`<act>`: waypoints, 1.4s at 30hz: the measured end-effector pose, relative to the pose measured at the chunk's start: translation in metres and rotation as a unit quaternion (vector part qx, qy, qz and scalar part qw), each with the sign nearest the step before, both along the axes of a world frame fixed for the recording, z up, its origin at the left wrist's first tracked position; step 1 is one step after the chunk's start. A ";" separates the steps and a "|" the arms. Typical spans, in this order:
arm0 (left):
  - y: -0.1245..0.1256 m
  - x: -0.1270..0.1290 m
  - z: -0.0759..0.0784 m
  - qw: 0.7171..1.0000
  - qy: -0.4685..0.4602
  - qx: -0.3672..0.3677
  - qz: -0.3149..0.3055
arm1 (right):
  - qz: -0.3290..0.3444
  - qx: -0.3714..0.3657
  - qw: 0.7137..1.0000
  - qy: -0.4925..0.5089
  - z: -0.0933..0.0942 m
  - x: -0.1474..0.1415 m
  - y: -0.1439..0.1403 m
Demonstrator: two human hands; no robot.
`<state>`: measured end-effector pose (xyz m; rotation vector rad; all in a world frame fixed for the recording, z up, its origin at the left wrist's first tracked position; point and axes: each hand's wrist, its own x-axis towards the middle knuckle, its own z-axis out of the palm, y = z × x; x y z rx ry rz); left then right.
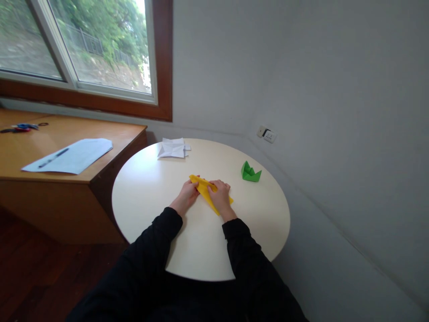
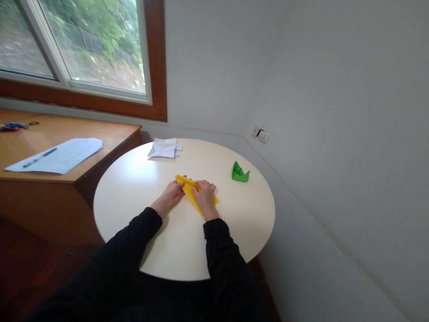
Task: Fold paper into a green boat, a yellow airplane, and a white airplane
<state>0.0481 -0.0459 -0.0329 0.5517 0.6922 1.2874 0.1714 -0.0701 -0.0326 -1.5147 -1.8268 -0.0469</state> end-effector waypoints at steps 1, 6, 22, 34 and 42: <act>0.000 0.000 0.000 1.000 -0.008 -0.005 -0.003 | -0.003 0.004 1.000 -0.008 0.000 -0.001 -0.001; -0.001 0.001 0.000 0.999 -0.041 -0.016 -0.014 | 0.002 0.018 0.998 -0.061 0.004 -0.006 -0.008; -0.004 0.000 0.005 0.993 -0.111 -0.046 -0.012 | 0.030 -0.013 0.992 -0.121 0.005 -0.011 -0.007; 0.000 -0.007 0.006 0.988 -0.137 -0.070 0.032 | 0.074 -0.065 0.975 -0.199 0.005 -0.031 -0.022; 0.003 -0.005 0.001 0.989 -0.122 -0.065 0.053 | 0.091 -0.082 0.977 -0.173 0.006 -0.033 -0.025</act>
